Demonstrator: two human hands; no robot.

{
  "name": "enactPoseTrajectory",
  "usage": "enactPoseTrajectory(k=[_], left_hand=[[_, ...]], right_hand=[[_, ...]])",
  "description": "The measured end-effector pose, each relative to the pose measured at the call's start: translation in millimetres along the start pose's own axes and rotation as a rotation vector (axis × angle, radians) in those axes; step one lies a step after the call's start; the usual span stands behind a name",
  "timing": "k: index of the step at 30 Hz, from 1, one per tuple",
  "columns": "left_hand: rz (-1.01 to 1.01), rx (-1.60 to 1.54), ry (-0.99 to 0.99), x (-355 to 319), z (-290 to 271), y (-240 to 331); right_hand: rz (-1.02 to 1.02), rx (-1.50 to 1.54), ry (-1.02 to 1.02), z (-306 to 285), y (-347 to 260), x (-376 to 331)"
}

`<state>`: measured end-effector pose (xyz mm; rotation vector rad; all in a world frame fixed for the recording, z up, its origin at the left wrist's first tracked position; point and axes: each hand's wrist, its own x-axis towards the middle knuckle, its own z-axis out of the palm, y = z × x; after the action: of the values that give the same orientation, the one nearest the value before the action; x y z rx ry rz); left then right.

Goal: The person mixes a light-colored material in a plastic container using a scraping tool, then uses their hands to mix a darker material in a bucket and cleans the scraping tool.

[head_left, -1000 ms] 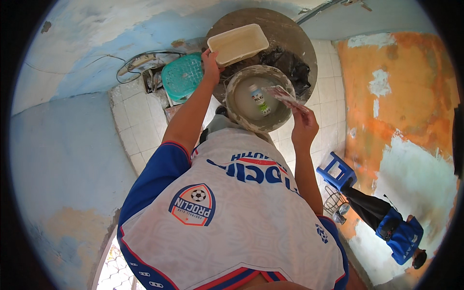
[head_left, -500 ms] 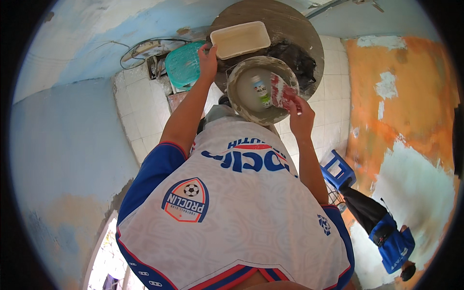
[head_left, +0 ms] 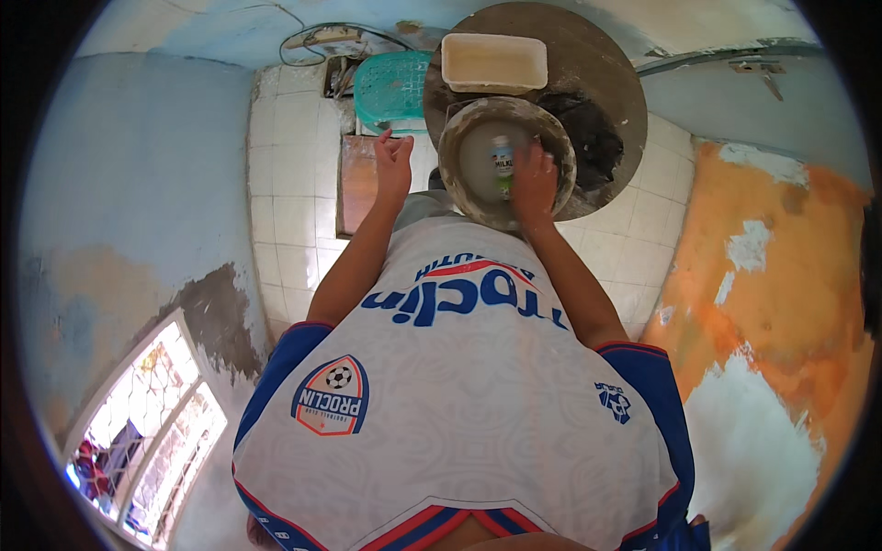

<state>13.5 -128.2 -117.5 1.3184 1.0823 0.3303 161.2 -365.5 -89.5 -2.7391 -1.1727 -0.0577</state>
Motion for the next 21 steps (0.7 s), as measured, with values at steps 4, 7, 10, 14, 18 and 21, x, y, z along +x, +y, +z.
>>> enactPoseTrajectory(k=[4,7,10,14,18,21], left_hand=[[0.054,0.022,0.042,-30,7,-1],[0.096,0.035,0.044,-41,17,4],[0.109,0.058,0.045,-47,25,6],[0.076,0.099,0.065,-65,22,6],[0.099,0.092,0.030,-55,16,0],[0.157,0.095,-0.006,-35,18,9]], right_hand=[[0.197,0.299,-0.379,34,-8,-6],[0.210,0.217,-0.301,95,12,0],[0.206,0.326,-0.344,123,25,12],[0.372,0.798,-0.655,95,30,17],[0.261,0.716,-0.436,29,24,13],[0.356,0.914,-0.404,14,24,7]])
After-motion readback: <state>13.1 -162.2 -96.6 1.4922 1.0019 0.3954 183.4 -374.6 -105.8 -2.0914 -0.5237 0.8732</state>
